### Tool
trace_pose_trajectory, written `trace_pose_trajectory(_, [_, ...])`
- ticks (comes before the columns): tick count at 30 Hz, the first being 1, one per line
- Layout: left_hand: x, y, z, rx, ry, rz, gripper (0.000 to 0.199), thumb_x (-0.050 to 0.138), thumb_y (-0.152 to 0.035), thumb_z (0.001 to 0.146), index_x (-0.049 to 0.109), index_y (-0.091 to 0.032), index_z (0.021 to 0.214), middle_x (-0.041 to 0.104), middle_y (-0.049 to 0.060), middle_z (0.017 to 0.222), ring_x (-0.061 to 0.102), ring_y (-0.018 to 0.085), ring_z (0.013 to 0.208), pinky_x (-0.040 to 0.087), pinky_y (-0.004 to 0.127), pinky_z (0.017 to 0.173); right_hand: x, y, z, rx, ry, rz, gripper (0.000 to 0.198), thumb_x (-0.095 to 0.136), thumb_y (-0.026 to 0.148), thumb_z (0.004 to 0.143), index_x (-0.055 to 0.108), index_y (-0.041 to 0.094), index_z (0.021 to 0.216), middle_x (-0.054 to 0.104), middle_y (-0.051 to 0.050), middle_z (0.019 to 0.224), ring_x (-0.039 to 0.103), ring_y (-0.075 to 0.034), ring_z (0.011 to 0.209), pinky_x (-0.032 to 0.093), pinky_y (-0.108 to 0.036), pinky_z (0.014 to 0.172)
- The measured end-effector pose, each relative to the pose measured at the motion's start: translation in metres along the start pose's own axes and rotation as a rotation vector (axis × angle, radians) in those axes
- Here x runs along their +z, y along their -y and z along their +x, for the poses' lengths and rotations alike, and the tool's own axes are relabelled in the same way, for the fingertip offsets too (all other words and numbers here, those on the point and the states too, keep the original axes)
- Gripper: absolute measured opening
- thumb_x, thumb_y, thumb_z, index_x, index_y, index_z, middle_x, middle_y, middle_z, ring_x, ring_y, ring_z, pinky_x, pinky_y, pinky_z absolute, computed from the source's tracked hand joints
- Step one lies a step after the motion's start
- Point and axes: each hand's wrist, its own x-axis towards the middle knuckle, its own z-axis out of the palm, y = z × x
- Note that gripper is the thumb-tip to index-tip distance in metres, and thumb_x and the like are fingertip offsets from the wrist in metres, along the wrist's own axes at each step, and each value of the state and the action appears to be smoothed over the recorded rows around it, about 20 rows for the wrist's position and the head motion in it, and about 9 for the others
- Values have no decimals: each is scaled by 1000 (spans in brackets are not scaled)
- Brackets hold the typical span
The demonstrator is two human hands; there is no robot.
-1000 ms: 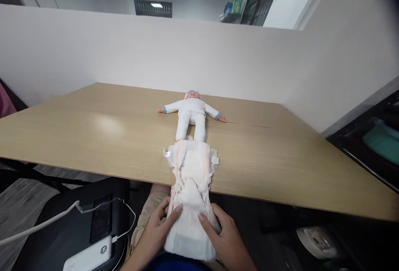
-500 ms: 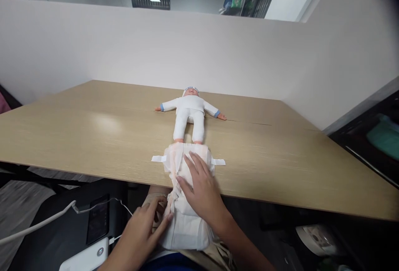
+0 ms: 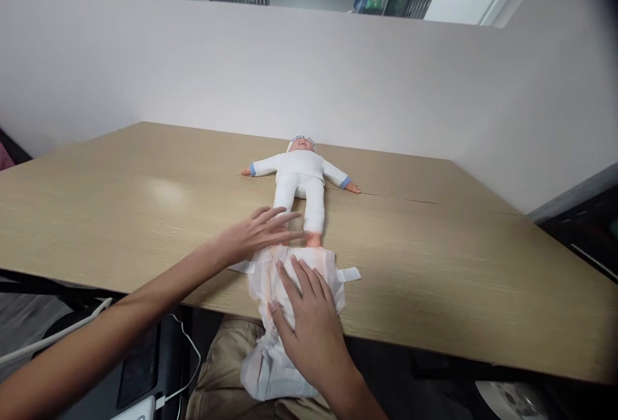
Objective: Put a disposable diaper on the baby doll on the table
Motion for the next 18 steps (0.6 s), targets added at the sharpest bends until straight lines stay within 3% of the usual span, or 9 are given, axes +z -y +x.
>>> trace_pose_trajectory(3, [11,4,19,170,32,43,97,65,0,96,25,-38,177,29,6,185,43,34,162,39,50,128,1,-2,0,-13,-25,-4,64,60,37,107,49,26,169,47,-13,175,45,-37,161,44,-67,129])
trace_pose_trajectory(9, [17,10,44,314,8,-8,74,70,-12,98,44,-26,166,33,5,184,40,34,162,39,47,128,1,-6,-3,-51,10,-12,65,60,39,107,48,25,170,46,-12,176,46,-37,161,46,-67,128])
trace_pose_trajectory(14, [24,14,68,364,-44,-111,59,73,-18,96,59,-32,151,63,6,158,61,31,127,48,43,105,-3,-8,-3,-53,64,1,69,60,40,107,43,25,173,41,-12,179,43,-38,163,45,-67,130])
trace_pose_trajectory(18, [27,17,82,389,-61,-116,40,64,-18,101,68,-31,139,70,9,144,62,30,115,46,43,98,-9,-8,2,-26,134,24,72,59,42,108,37,29,175,33,-9,182,36,-37,168,43,-68,131])
